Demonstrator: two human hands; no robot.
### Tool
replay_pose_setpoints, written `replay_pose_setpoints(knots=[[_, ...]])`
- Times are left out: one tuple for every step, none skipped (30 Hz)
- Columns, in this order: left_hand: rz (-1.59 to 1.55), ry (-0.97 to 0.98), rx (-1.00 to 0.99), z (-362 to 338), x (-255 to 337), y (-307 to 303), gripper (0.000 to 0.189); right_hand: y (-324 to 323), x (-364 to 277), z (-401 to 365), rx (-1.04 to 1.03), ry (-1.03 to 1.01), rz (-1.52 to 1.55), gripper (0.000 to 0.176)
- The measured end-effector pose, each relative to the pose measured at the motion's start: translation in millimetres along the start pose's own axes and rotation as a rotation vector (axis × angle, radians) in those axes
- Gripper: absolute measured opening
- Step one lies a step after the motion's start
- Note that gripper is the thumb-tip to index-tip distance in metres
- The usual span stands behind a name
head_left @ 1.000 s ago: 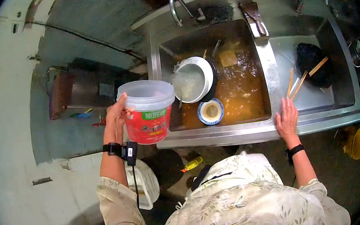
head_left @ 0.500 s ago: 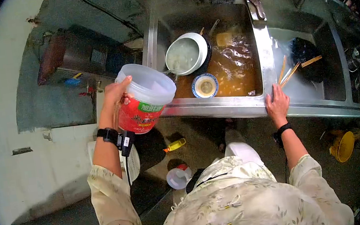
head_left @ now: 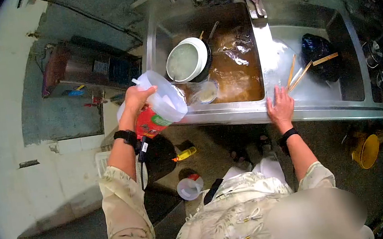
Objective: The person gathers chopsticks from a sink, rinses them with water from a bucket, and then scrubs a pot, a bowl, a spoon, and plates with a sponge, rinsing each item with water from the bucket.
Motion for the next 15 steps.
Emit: replay_pose_setpoints(knots=[[0.039,0.008,0.001,0.3,9.5,15.3,0.033,3.7,7.9,3.2,-0.044,0.023,0.014,0.063],[0.041,0.01,-0.002,-3.6,19.6,23.0,0.033,4.3,7.2,3.7,-0.045,0.026,0.014,0.063],[0.073,0.041,-0.023,-8.0,29.6,31.4,0.034,4.5,6.2,2.9,-0.028,0.026,0.03,0.064],[0.109,0.07,-0.043,-16.0,44.3,47.3,0.035,5.8,13.4,3.2,-0.014,0.027,0.052,0.066],[0.169,0.053,-0.015,-19.3,48.9,55.0,0.041,7.3,12.7,-1.7,-0.01,0.021,0.048,0.069],[0.17,0.052,-0.016,-25.7,55.1,63.4,0.041,5.7,10.0,-5.6,-0.012,0.022,0.047,0.069],[0.235,0.114,0.009,-32.0,69.6,76.0,0.046,5.1,12.6,-3.9,0.008,0.02,0.05,0.07],[0.297,0.175,0.034,-32.8,78.0,81.1,0.051,3.5,9.3,-2.9,0.03,0.015,0.05,0.071],[0.42,0.27,0.094,-21.6,74.6,89.4,0.062,-1.9,6.2,-1.9,-0.042,0.026,0.058,0.072],[0.424,0.264,0.101,-14.9,68.2,95.8,0.062,-2.5,7.8,1.2,-0.044,0.021,0.067,0.072],[0.538,0.291,0.136,-25.6,83.9,100.3,0.065,-1.5,7.9,0.5,-0.054,0.019,0.063,0.072],[0.653,0.317,0.171,-37.5,101.5,103.6,0.068,0.3,7.5,-0.8,-0.064,0.018,0.059,0.072],[0.72,0.291,0.176,-53.8,120.9,104.9,0.069,1.5,9.3,0.9,-0.067,0.012,0.066,0.072],[0.719,0.283,0.179,-57.7,125.0,102.8,0.069,2.8,9.0,3.6,-0.069,0.017,0.077,0.073],[0.719,0.298,0.219,-64.5,124.5,101.1,0.069,4.1,10.3,0.0,-0.071,0.021,0.089,0.073]])
Point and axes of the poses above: each hand's wrist, its own z-axis towards the middle knuckle, its own y-axis out of the palm, x = y × z, the point moved 5 cm from there along z, towards the middle knuckle, and after that the axes turned 14 degrees about x, right-handed, at the moved point
